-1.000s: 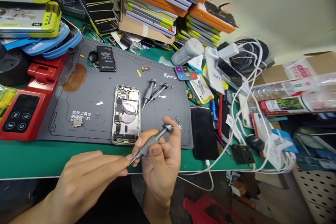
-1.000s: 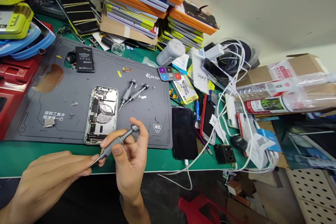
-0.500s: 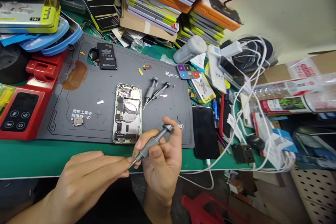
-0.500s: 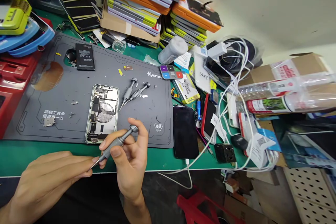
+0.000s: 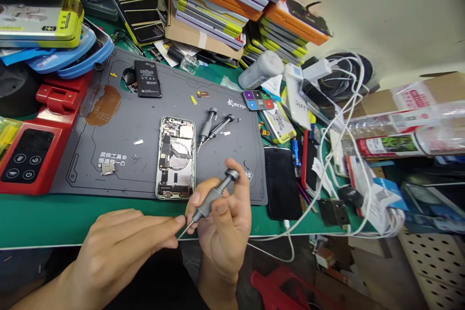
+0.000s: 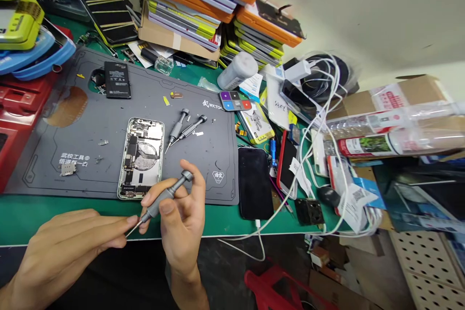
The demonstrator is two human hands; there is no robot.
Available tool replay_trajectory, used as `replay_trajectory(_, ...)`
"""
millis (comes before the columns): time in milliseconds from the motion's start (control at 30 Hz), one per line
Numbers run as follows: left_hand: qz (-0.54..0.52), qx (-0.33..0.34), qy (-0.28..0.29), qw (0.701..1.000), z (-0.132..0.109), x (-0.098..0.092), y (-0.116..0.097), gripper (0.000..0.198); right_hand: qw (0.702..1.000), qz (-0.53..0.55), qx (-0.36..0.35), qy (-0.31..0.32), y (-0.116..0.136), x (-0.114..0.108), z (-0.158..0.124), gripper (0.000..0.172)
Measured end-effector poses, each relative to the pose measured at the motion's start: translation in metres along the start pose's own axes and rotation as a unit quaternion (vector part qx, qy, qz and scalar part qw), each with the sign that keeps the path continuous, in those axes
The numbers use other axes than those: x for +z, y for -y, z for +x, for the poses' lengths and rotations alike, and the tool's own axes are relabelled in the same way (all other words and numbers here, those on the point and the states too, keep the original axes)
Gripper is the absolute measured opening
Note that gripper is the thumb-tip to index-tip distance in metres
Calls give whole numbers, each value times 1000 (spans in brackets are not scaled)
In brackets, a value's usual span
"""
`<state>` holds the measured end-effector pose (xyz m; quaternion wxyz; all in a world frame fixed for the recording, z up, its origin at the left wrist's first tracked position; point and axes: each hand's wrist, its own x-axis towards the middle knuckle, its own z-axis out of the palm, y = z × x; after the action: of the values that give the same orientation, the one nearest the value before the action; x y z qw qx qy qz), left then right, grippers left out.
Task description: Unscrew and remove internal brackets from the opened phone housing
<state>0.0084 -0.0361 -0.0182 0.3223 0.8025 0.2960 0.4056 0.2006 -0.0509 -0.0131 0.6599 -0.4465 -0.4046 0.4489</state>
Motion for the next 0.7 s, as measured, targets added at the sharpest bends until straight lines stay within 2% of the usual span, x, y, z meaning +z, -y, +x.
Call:
replay_trajectory(100, 10, -13, -7, 1000, 2, -2, 0, 27, 994, -33, -48, -95, 4, 0, 2, 34)
replay_trajectory(167, 7, -17, 3, 1000, 4, -4, -1, 22, 973, -104, -130, -159, 4, 1, 3, 35)
replay_trajectory(200, 3, -19, 6, 1000, 5, -4, -2, 20, 958, -152, -177, -168, 3, 1, 3, 39)
replay_trajectory(300, -17, -35, 12, 999, 7, -5, -4, 19, 908, -281, -292, -109, -6, -2, 2, 55)
replay_trajectory(367, -38, -47, 17, 998, 8, -5, -6, 22, 890, -318, -320, -62, -13, -6, 1, 61)
replay_trajectory(600, -16, -52, 16, 998, 9, -6, -8, 34, 888, -330, -318, -42, -18, -7, -1, 58)
replay_trajectory(700, -11, -50, 26, 998, 8, -5, -6, 33, 866, -353, -354, -27, -15, -5, 5, 58)
